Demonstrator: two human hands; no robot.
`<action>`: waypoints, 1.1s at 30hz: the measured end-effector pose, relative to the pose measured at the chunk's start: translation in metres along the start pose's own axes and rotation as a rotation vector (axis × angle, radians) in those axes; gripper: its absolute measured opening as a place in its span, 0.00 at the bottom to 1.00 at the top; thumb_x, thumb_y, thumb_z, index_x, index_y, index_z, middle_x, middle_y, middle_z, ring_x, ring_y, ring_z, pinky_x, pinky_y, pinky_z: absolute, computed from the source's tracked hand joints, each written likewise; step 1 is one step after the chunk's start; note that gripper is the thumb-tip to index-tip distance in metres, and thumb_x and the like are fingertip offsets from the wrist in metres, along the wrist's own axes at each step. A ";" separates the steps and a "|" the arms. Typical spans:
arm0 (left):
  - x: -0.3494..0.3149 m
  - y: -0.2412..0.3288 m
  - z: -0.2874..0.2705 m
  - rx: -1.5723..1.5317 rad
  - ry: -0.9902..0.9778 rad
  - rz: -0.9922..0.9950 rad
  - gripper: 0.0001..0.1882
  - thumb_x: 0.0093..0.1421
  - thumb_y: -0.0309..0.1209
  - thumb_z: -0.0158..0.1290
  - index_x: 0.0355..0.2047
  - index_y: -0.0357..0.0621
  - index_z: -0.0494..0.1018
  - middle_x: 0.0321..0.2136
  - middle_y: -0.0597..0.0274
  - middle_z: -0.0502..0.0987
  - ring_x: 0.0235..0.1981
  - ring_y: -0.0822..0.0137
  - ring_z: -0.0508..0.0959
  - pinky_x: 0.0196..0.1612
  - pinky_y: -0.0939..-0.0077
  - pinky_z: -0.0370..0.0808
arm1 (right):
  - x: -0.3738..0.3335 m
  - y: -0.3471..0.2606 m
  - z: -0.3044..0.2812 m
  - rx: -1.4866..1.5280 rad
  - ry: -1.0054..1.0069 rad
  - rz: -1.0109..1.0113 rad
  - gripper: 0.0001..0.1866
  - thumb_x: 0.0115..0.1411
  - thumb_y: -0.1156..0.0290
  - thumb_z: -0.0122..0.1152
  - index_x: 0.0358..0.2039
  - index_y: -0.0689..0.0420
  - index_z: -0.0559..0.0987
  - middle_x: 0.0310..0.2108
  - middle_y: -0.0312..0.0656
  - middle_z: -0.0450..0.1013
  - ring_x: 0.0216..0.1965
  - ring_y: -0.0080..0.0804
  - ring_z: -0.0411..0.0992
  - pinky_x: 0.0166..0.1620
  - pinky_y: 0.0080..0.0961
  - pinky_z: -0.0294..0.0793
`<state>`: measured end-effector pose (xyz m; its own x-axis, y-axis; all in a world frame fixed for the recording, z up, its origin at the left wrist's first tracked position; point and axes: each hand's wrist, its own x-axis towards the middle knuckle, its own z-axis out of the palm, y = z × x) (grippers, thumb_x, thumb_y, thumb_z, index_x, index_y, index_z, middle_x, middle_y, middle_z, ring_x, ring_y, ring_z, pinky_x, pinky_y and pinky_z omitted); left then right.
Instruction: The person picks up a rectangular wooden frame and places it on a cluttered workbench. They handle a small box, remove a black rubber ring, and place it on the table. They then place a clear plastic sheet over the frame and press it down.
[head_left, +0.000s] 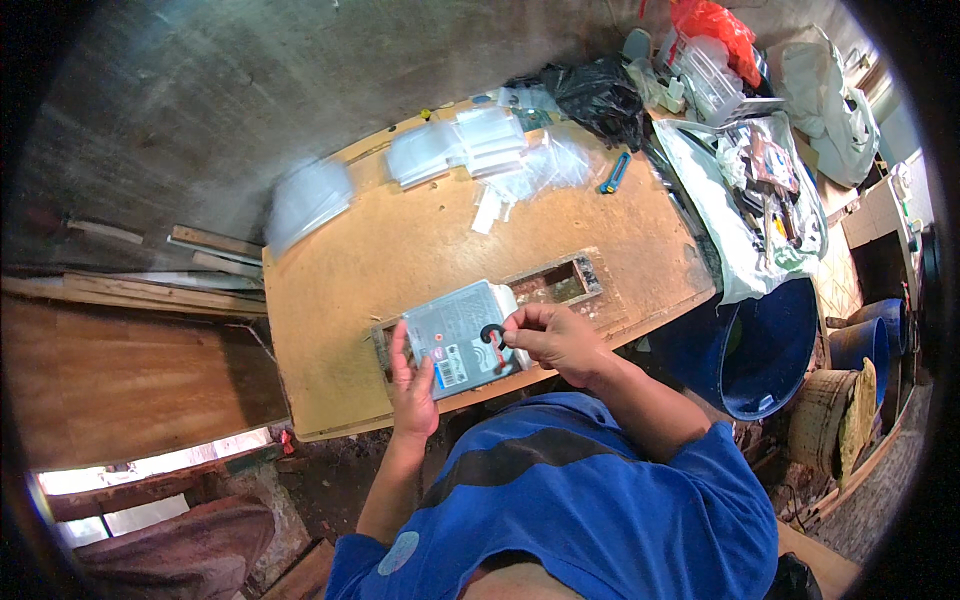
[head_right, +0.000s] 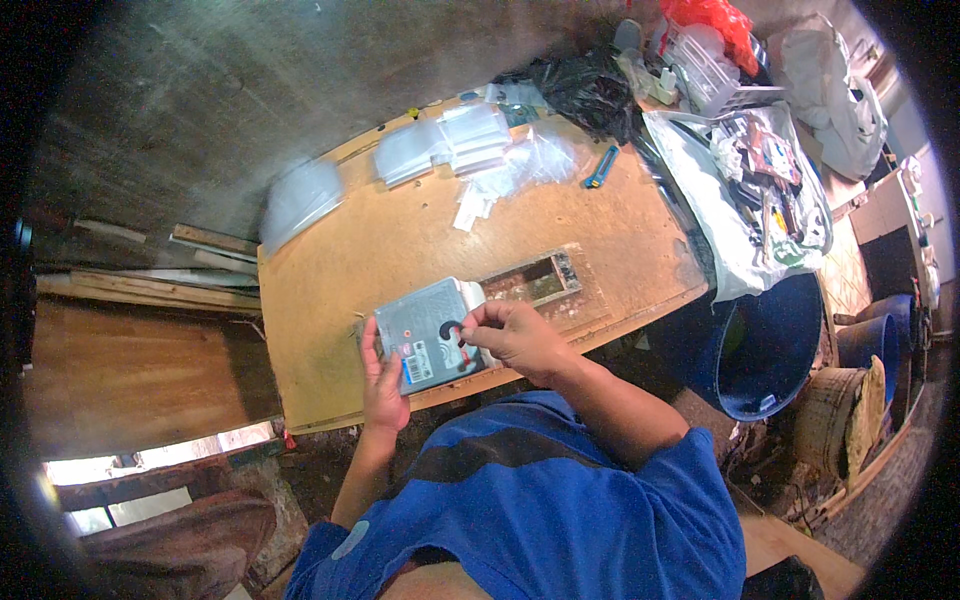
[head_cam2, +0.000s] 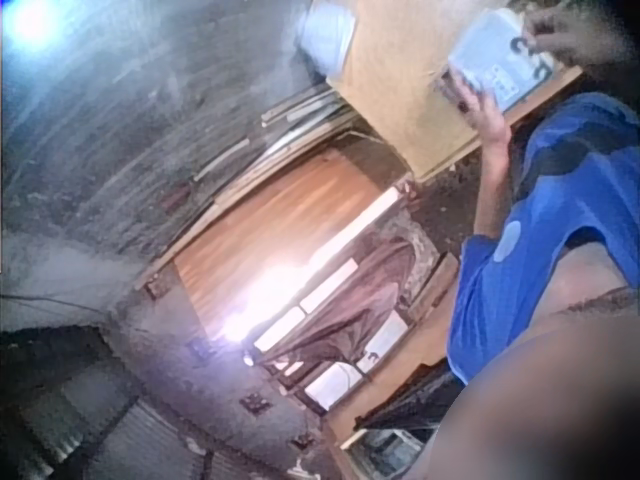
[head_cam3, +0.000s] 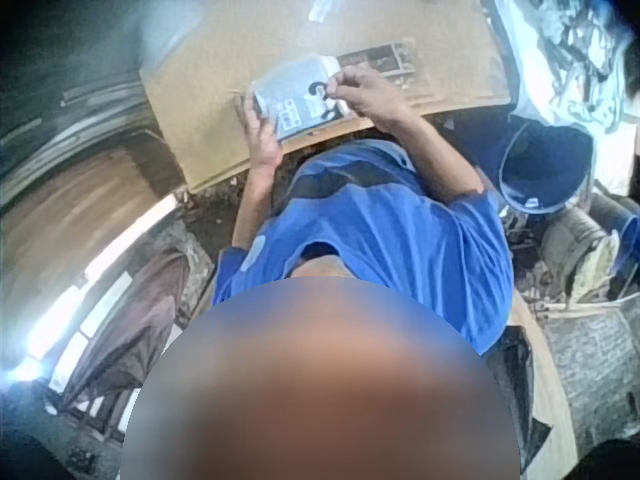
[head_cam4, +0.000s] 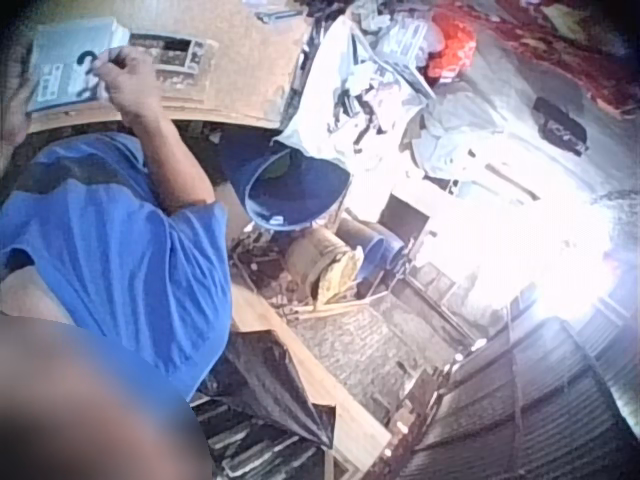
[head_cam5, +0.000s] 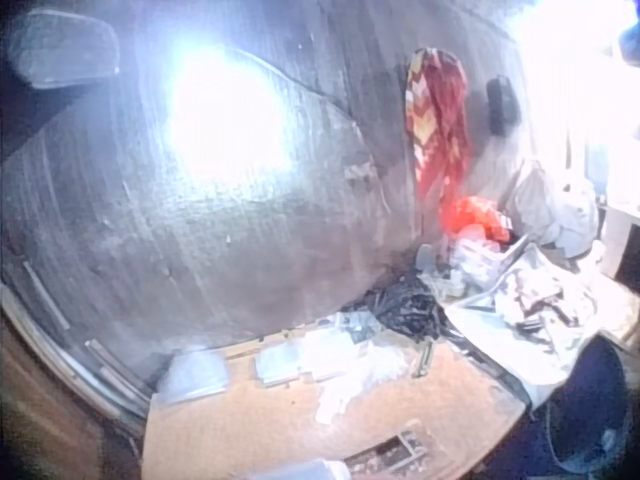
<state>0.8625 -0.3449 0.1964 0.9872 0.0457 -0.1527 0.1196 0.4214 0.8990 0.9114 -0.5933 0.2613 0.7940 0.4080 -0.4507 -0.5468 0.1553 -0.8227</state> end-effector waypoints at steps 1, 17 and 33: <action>0.000 -0.002 0.002 0.070 -0.020 -0.016 0.25 0.71 0.27 0.48 0.67 0.50 0.60 0.61 0.62 0.67 0.58 0.68 0.69 0.64 0.69 0.64 | 0.001 -0.001 0.004 -0.081 -0.018 -0.022 0.07 0.62 0.69 0.65 0.37 0.58 0.80 0.26 0.30 0.72 0.23 0.16 0.66 0.26 0.17 0.64; -0.018 -0.009 0.006 0.179 0.005 -0.154 0.08 0.70 0.32 0.53 0.33 0.43 0.74 0.25 0.77 0.68 0.26 0.84 0.63 0.30 0.86 0.59 | 0.012 0.006 0.011 0.194 -0.059 0.148 0.30 0.71 0.46 0.46 0.57 0.60 0.72 0.42 0.44 0.78 0.35 0.38 0.78 0.40 0.35 0.78; -0.009 -0.001 0.002 -0.089 0.073 -0.027 0.07 0.70 0.32 0.52 0.35 0.45 0.73 0.33 0.72 0.77 0.35 0.81 0.74 0.42 0.81 0.72 | -0.002 -0.001 -0.008 0.825 -0.112 -0.095 0.47 0.68 0.31 0.30 0.68 0.62 0.60 0.64 0.56 0.61 0.64 0.48 0.63 0.66 0.42 0.64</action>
<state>0.8535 -0.3479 0.1982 0.9731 0.0973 -0.2090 0.1333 0.5021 0.8545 0.9128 -0.6015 0.2597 0.8392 0.4402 -0.3194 -0.5325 0.7844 -0.3182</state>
